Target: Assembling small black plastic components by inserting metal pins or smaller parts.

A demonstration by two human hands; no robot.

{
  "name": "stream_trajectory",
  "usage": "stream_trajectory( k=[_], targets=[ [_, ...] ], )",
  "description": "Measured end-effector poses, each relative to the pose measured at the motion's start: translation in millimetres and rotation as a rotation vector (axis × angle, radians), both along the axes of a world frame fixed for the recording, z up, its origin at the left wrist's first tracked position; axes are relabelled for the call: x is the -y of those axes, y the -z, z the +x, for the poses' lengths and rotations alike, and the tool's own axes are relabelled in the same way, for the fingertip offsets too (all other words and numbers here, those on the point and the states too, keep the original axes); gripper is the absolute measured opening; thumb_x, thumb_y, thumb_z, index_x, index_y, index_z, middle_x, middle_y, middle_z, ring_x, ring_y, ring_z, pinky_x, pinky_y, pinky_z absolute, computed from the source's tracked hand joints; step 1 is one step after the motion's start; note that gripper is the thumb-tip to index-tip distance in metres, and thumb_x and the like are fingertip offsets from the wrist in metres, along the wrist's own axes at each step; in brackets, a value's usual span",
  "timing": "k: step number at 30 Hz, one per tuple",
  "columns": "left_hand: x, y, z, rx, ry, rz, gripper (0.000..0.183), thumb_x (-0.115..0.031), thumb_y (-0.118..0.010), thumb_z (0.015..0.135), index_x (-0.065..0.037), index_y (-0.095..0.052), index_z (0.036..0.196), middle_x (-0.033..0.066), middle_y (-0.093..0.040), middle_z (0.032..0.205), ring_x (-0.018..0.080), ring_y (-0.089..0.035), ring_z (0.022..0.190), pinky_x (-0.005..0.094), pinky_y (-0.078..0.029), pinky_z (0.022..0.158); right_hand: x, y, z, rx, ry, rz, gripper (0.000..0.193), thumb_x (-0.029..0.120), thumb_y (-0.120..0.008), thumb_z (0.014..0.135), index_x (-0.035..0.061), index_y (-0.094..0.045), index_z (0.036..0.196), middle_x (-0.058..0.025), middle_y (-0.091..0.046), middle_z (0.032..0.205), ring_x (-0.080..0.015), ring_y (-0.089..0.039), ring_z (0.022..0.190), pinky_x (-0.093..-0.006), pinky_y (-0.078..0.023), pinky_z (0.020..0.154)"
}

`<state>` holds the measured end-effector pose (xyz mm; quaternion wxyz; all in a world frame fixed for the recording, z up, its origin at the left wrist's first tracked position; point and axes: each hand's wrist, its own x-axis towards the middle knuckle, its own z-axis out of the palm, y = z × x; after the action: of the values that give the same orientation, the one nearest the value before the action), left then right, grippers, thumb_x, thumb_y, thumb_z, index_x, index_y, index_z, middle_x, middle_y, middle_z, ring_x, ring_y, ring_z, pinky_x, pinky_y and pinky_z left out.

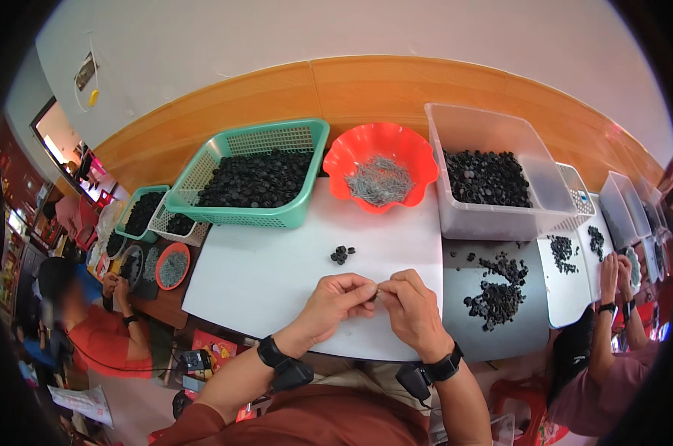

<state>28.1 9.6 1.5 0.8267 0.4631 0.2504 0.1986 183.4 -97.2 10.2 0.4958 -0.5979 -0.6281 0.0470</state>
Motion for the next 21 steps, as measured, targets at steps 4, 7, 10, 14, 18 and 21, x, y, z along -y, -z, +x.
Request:
stream_trajectory(
  k=[4, 7, 10, 14, 18, 21],
  targets=[
    [0.4, -0.4, -1.1, 0.015, 0.027, -0.054, 0.02, -0.02, -0.068, 0.099, -0.002, -0.07, 0.109, 0.0031, -0.069, 0.096, 0.0107, -0.067, 0.083, 0.0271, -0.059, 0.077, -1.1, -3.8, -1.9, 0.028, 0.021, 0.061, 0.019, -0.005, -0.073, 0.083, 0.0022, -0.066, 0.099, -0.0111, -0.062, 0.091, -0.0257, -0.064, 0.072, -0.0339, -0.053, 0.062],
    [2.8, 0.2, -0.4, 0.025, 0.036, -0.084, 0.022, -0.02, -0.068, 0.099, -0.002, -0.07, 0.111, 0.0032, -0.069, 0.097, 0.0108, -0.067, 0.083, 0.0272, -0.059, 0.078, -1.2, -5.8, -2.1, 0.015, 0.015, 0.076, 0.018, -0.005, -0.072, 0.084, 0.0021, -0.066, 0.099, -0.0106, -0.062, 0.091, -0.0246, -0.064, 0.071, -0.0337, -0.052, 0.062],
    [5.5, -4.8, -1.9, 0.02, 0.017, -0.093, 0.022, -0.019, -0.069, 0.099, -0.001, -0.07, 0.112, 0.0034, -0.07, 0.097, 0.0104, -0.067, 0.082, 0.027, -0.059, 0.077, -1.3, -6.3, -2.6, -0.031, 0.011, 0.067, 0.016, -0.005, -0.072, 0.085, 0.0017, -0.066, 0.099, -0.0107, -0.062, 0.091, -0.0244, -0.063, 0.072, -0.0333, -0.052, 0.062],
    [-5.6, -12.3, -10.2, -0.097, -0.065, 0.283, 0.02, -0.013, -0.07, 0.096, 0.001, -0.072, 0.111, 0.0041, -0.071, 0.094, 0.009, -0.066, 0.078, 0.0258, -0.057, 0.074, 1.0, -0.3, -1.5, -0.17, 0.038, 0.0, 0.014, -0.005, -0.07, 0.086, 0.0004, -0.066, 0.099, -0.0116, -0.061, 0.092, -0.0237, -0.061, 0.074, -0.0316, -0.05, 0.065],
    [-62.4, -34.8, -34.3, -0.214, -0.474, 0.968, 0.016, -0.008, -0.074, 0.09, 0.001, -0.073, 0.103, 0.0038, -0.072, 0.09, 0.0115, -0.065, 0.077, 0.0268, -0.054, 0.072, 1.8, 1.6, -1.1, -0.224, 0.04, -0.005, 0.013, -0.005, -0.068, 0.088, -0.0006, -0.065, 0.099, -0.0118, -0.061, 0.093, -0.0228, -0.06, 0.075, -0.0308, -0.049, 0.066],
    [-122.9, -78.6, -65.1, -0.423, -0.696, 1.42, 0.02, -0.008, -0.077, 0.081, -0.001, -0.073, 0.099, 0.0143, -0.073, 0.1, 0.0266, -0.069, 0.082, 0.0356, -0.056, 0.075, 1.4, -0.2, -1.6, -0.205, 0.051, -0.009, 0.012, -0.006, -0.066, 0.088, -0.0012, -0.065, 0.099, -0.0116, -0.061, 0.093, -0.022, -0.06, 0.075, -0.0306, -0.049, 0.065]
  ],
)
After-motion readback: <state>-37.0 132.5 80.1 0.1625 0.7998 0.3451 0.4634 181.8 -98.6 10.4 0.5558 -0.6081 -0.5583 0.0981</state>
